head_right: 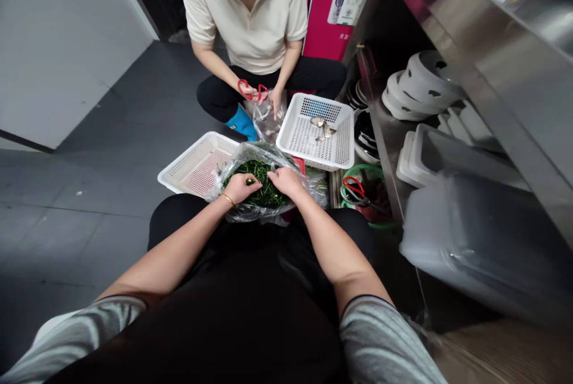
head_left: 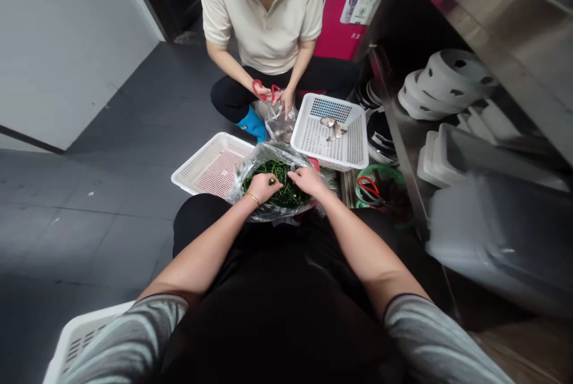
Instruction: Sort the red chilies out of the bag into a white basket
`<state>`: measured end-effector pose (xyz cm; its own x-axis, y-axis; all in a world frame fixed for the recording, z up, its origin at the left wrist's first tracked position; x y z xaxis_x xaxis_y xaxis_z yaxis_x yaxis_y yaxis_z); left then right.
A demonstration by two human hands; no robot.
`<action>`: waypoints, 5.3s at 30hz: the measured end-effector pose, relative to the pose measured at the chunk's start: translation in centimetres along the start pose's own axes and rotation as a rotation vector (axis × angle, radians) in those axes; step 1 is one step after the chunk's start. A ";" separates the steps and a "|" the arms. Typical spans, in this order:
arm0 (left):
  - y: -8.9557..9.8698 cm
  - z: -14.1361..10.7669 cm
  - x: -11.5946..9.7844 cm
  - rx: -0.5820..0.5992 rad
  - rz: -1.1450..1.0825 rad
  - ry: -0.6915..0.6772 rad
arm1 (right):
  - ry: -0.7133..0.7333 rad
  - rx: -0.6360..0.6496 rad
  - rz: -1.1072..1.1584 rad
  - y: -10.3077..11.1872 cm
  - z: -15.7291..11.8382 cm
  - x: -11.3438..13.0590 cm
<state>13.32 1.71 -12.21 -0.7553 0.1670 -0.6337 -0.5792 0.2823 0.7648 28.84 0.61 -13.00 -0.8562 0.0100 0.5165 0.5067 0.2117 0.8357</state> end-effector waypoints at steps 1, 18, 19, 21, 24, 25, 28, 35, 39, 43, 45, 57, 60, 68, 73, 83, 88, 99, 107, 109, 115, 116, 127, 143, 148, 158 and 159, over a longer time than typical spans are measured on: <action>0.4 0.0 0.2 -0.022 -0.011 0.009 | -0.020 0.034 -0.024 -0.5 -0.1 0.1; -0.7 -0.5 0.0 0.108 -0.176 -0.003 | 0.043 0.048 0.489 -1.5 -0.5 1.5; -0.7 -0.6 0.1 0.102 -0.167 0.002 | 0.098 0.004 0.314 -1.4 -0.8 2.1; -0.7 -0.7 0.2 0.093 -0.188 0.029 | 0.212 -0.091 -0.004 -1.1 -1.4 3.6; -0.9 -1.1 0.8 0.138 -0.357 0.194 | 0.293 -0.143 -0.241 -0.6 -1.9 4.6; -1.0 -1.3 1.0 0.163 -0.448 0.277 | 0.280 -0.155 -0.257 -0.2 -1.9 4.5; -1.0 -1.8 1.5 0.189 -0.755 0.452 | 0.179 -0.234 -0.139 1.2 -1.5 3.0; -0.5 -1.7 1.5 0.098 -1.011 0.344 | -0.007 0.250 0.829 -3.9 -1.2 2.6; -0.2 -2.0 1.6 0.056 -1.093 0.359 | -0.006 0.288 1.085 -5.4 -1.6 3.5; -0.1 -2.5 1.3 0.116 -1.092 0.329 | -0.057 0.313 1.179 -5.7 -2.1 3.5; 0.0 -3.0 1.3 0.159 -1.098 0.326 | -0.037 0.356 1.209 -5.5 -2.4 3.6; 0.5 -3.6 1.6 0.198 -1.267 0.319 | 0.222 0.392 0.971 -4.7 -4.2 4.6; -0.1 -3.8 1.2 0.335 -1.344 0.346 | 0.391 0.279 0.851 -3.3 -5.6 6.4; 0.9 -2.6 2.6 0.432 -1.629 0.343 | 0.259 0.414 -0.109 -1.3 -3.0 4.0; 2.3 -2.1 3.3 0.239 -1.632 0.308 | 0.046 0.141 -0.367 -1.8 1.1 3.8; 1.6 -2.1 3.6 0.199 -1.485 0.292 | 0.109 -0.030 0.021 -1.4 2.4 1.5; 1.6 -1.5 4.0 0.053 -1.193 0.336 | 0.073 -0.039 0.606 0.8 2.8 -0.8; 1.1 0.9 2.6 -0.022 -0.582 0.146 | 0.041 0.047 1.029 0.5 2.8 0.0; 0.7 1.5 2.5 -0.117 -0.339 -0.146 | 0.111 0.153 1.103 0.0 2.6 0.7; 0.7 1.5 2.5 -0.111 -0.348 -0.131 | 0.123 0.118 1.171 0.2 2.6 0.9; 1.7 1.1 3.0 -0.159 -0.597 0.055 | 0.058 0.037 1.138 -1.2 2.5 0.6; 1.8 1.0 3.0 -0.136 -0.671 0.089 | 0.059 0.054 1.068 -1.6 2.4 0.6; 2.4 -0.6 2.2 0.163 -0.927 0.192 | 0.128 0.032 0.826 0.0 1.4 2.9; 2.5 0.0 3.0 -0.072 -0.917 0.238 | 0.127 0.196 -0.389 -0.1 0.3 2.6; 1.3 -0.3 1.1 -0.059 -0.476 -0.041 | 0.289 0.154 -0.304 0.2 -0.1 3.4; 2.7 -0.7 0.8 0.056 -0.814 -0.005 | 0.260 0.310 0.920 0.9 -0.3 2.1; 2.7 -0.6 1.2 0.060 -0.906 0.049 | 0.234 0.291 0.876 0.6 -0.1 2.0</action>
<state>10.66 2.11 -10.87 -0.0319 -0.1824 -0.9827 -0.9417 0.3348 -0.0316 27.47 0.67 -11.46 -0.1260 0.0908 0.9879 0.8865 0.4572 0.0711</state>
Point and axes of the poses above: each hand's wrist, its own z-axis towards the middle knuckle, its own y-axis out of the back of the hand, x = y × z, the point moved 5 cm from there along z, towards the middle knuckle, and after that the axes turned 3 degrees about y, right-handed, at the moved point
